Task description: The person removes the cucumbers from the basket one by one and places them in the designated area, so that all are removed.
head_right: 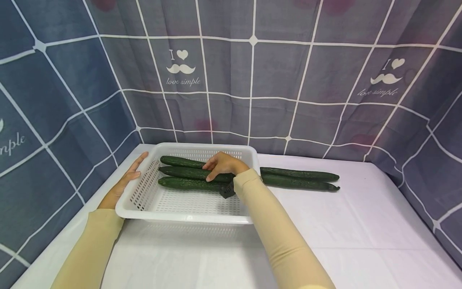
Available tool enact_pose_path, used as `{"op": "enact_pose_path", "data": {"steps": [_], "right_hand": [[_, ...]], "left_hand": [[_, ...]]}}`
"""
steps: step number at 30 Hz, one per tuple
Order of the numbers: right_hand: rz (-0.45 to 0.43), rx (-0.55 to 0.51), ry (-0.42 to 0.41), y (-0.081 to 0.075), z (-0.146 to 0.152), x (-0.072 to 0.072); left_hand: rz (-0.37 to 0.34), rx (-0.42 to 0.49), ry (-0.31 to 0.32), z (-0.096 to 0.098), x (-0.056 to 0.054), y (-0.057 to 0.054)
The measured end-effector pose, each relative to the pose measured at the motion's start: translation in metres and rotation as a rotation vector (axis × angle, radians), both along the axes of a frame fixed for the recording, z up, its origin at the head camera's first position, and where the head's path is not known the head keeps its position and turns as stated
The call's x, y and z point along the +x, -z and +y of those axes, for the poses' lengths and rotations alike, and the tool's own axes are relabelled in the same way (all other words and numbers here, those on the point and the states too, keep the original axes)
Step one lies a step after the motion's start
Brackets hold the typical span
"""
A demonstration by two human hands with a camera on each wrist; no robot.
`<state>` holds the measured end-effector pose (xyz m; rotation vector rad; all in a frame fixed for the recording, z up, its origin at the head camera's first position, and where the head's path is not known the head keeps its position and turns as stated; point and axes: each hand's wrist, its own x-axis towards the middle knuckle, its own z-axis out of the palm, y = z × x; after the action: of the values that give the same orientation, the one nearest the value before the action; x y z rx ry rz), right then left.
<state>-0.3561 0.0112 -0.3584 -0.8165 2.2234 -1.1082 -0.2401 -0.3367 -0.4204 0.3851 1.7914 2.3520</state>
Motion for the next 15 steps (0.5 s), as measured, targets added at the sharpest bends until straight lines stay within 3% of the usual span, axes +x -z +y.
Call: {"op": "enact_pose_path", "data": {"steps": [8,15], "right_hand": [[0.079,0.073,-0.037,0.0025,-0.0032,-0.0016],[0.147,0.079,-0.005,0.0011,-0.0023,-0.0009]], "left_hand": [[0.01,-0.006,-0.011,0.0,0.0005,0.0005],[0.002,-0.017,-0.012,0.0004,0.0005,-0.0002]]}}
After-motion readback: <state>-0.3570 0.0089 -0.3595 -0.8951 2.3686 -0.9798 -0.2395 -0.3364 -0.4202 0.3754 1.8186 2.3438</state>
